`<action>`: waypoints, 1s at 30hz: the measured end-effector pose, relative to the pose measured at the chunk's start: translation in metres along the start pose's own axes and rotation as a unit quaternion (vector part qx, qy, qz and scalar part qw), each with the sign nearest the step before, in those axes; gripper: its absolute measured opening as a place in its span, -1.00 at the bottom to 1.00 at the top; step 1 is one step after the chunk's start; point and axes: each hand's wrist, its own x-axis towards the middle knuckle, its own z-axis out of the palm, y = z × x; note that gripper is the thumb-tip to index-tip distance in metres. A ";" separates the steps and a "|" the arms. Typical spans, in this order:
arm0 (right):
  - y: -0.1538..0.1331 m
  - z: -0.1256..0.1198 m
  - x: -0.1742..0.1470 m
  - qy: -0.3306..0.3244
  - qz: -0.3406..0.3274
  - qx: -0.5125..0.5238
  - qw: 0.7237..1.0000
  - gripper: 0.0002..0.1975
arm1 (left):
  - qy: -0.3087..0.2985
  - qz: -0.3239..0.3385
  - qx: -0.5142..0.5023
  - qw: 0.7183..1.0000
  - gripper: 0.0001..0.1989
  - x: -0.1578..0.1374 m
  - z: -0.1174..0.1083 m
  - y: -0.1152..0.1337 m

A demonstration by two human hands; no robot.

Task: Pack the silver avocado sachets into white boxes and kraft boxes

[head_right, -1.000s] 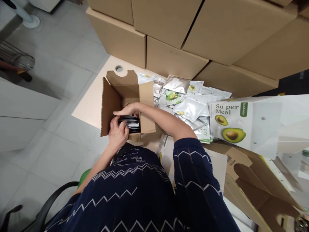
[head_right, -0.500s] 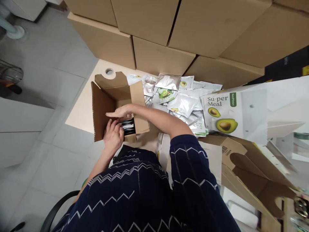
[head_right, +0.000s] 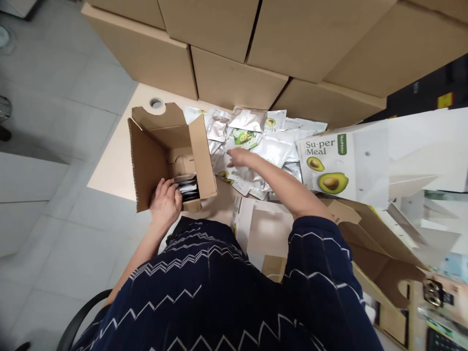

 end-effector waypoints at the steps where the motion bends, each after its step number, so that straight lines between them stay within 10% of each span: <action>1: -0.003 0.018 0.003 -0.013 -0.003 -0.011 1.000 -0.19 | 0.000 -0.001 0.003 1.000 -0.59 0.000 0.000 0.000; 4: -0.013 0.055 0.006 -0.024 0.024 -0.040 0.999 0.18 | 0.000 0.002 0.015 1.000 -0.59 0.000 0.000 0.000; 8: -0.006 0.067 0.010 -0.056 0.026 -0.060 0.996 0.21 | 0.006 0.011 0.031 0.999 -0.58 -0.001 0.000 -0.001; 14: 0.026 0.035 0.003 0.035 0.021 -0.008 0.999 -0.48 | 0.005 0.012 0.033 0.999 -0.59 -0.002 0.001 -0.001; 24: 0.067 -0.002 -0.023 0.157 0.193 0.097 0.964 -0.59 | 0.012 0.001 0.010 1.000 -0.61 -0.001 0.002 0.002; 30: 0.051 -0.066 -0.068 0.349 0.109 0.221 0.904 -0.58 | 0.015 -0.009 -0.002 1.000 -0.61 -0.002 0.002 0.003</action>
